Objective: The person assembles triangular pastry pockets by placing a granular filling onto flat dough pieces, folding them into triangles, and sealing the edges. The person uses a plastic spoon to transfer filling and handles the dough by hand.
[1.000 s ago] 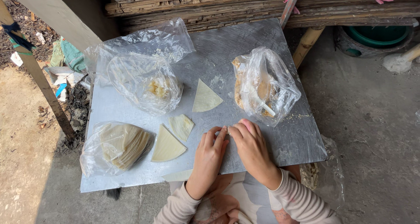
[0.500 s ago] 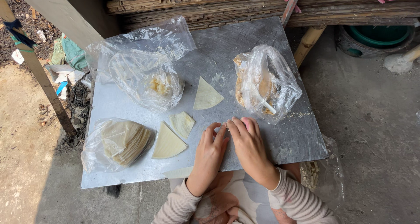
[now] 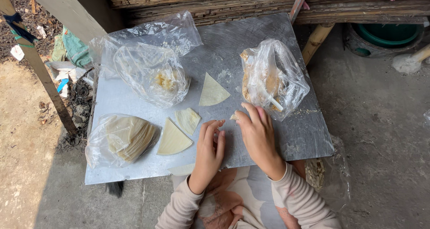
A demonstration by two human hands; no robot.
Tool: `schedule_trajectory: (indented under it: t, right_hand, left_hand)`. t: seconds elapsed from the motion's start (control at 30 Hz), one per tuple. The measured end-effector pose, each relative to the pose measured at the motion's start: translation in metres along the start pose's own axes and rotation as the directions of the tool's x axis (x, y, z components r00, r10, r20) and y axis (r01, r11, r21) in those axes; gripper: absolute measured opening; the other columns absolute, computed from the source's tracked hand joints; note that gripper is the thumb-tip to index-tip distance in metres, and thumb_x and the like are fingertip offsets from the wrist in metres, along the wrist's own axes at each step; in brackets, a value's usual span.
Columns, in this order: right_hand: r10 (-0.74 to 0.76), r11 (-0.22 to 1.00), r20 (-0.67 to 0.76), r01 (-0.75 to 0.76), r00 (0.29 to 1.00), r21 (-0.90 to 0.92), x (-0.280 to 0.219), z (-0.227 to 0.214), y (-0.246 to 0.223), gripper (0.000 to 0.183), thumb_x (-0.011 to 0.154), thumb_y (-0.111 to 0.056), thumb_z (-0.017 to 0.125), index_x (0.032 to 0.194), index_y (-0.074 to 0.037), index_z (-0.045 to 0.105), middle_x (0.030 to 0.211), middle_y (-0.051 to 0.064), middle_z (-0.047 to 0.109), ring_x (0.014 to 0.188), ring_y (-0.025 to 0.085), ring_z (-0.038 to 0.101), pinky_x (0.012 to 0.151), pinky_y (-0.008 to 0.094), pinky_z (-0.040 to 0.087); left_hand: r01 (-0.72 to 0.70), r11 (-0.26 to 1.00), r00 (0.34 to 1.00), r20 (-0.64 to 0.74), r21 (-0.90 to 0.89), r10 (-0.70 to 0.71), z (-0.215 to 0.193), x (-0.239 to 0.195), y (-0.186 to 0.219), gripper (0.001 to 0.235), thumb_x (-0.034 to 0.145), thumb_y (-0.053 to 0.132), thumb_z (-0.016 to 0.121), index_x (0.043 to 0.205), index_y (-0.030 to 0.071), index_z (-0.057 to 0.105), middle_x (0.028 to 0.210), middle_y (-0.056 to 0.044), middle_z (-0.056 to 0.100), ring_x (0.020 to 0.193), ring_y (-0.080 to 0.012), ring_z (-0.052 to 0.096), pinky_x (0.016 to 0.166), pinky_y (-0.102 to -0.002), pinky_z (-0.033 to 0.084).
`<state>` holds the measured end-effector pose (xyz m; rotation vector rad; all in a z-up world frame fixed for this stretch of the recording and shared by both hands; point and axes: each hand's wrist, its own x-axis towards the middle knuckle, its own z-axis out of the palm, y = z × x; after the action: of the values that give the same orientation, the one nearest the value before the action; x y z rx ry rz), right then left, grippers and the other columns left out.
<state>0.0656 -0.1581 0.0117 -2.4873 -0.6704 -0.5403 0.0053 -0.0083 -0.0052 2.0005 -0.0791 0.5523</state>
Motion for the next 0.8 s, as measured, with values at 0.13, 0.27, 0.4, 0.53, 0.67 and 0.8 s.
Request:
schedule_trajectory:
  t: [0.13,0.27,0.4,0.53,0.67,0.8]
  right_hand:
    - [0.149,0.955,-0.309,-0.055,0.939,0.292,-0.053,-0.033,0.03,0.029,0.093,-0.002,0.075,0.121,-0.002,0.07,0.114,0.013,0.073,0.102,0.024,0.073,0.087,0.034,0.058]
    - [0.537,0.828,-0.453,-0.343,0.712,0.443,-0.137,-0.051,0.114,0.022,0.111,0.001,0.068,0.133,0.005,0.066,0.12,0.017,0.073,0.106,0.017,0.071,0.095,0.027,0.057]
    - [0.691,0.711,-0.39,-0.669,0.609,0.215,-0.221,-0.026,0.206,0.025,0.11,-0.005,0.067,0.133,0.005,0.069,0.118,0.02,0.074,0.096,0.02,0.072,0.08,0.03,0.057]
    - [0.813,0.581,-0.196,-0.791,0.548,0.195,-0.273,0.01,0.249,0.028,0.11,-0.009,0.063,0.134,0.002,0.07,0.111,0.019,0.076,0.089,0.02,0.071,0.075,0.032,0.056]
    - [0.778,0.615,-0.196,-0.66,0.597,0.432,-0.267,0.006,0.234,0.032,0.112,-0.009,0.06,0.143,0.0,0.065,0.113,0.014,0.075,0.084,0.013,0.065,0.076,0.028,0.054]
    - [0.655,0.747,-0.342,-0.509,0.674,0.427,-0.22,-0.036,0.179,0.032,0.113,-0.007,0.058,0.144,0.001,0.064,0.115,0.011,0.074,0.088,0.01,0.065,0.079,0.026,0.055]
  left_hand:
    - [0.016,0.997,1.0,-0.012,-0.075,-0.017,-0.002,-0.001,-0.001,0.026,0.101,-0.001,0.056,0.127,0.001,0.059,0.118,-0.012,0.062,0.086,-0.0178,0.062,0.062,-0.026,0.051]
    - [0.021,0.994,1.0,-0.005,-0.106,-0.022,-0.003,-0.005,-0.006,0.023,0.103,0.001,0.057,0.125,0.002,0.061,0.111,-0.01,0.065,0.086,-0.0165,0.064,0.063,-0.025,0.052]
    - [0.011,0.983,1.0,-0.016,-0.185,-0.014,-0.002,-0.01,-0.013,0.022,0.104,0.001,0.056,0.125,0.0,0.061,0.106,-0.01,0.069,0.088,-0.0162,0.067,0.072,-0.026,0.053]
    - [0.036,0.978,0.999,-0.005,-0.205,-0.038,-0.001,-0.012,-0.019,0.022,0.103,0.001,0.057,0.125,0.0,0.062,0.102,-0.01,0.07,0.087,-0.0159,0.068,0.077,-0.027,0.054]
    - [0.009,0.982,1.0,0.024,-0.186,-0.005,0.0,-0.014,-0.023,0.021,0.103,0.001,0.058,0.124,-0.001,0.062,0.1,-0.01,0.07,0.087,-0.0161,0.068,0.078,-0.027,0.054]
    - [-0.006,0.995,0.994,0.106,-0.099,0.016,-0.002,-0.012,-0.018,0.02,0.1,0.0,0.062,0.119,0.001,0.066,0.094,-0.011,0.069,0.078,-0.0173,0.065,0.074,-0.027,0.053]
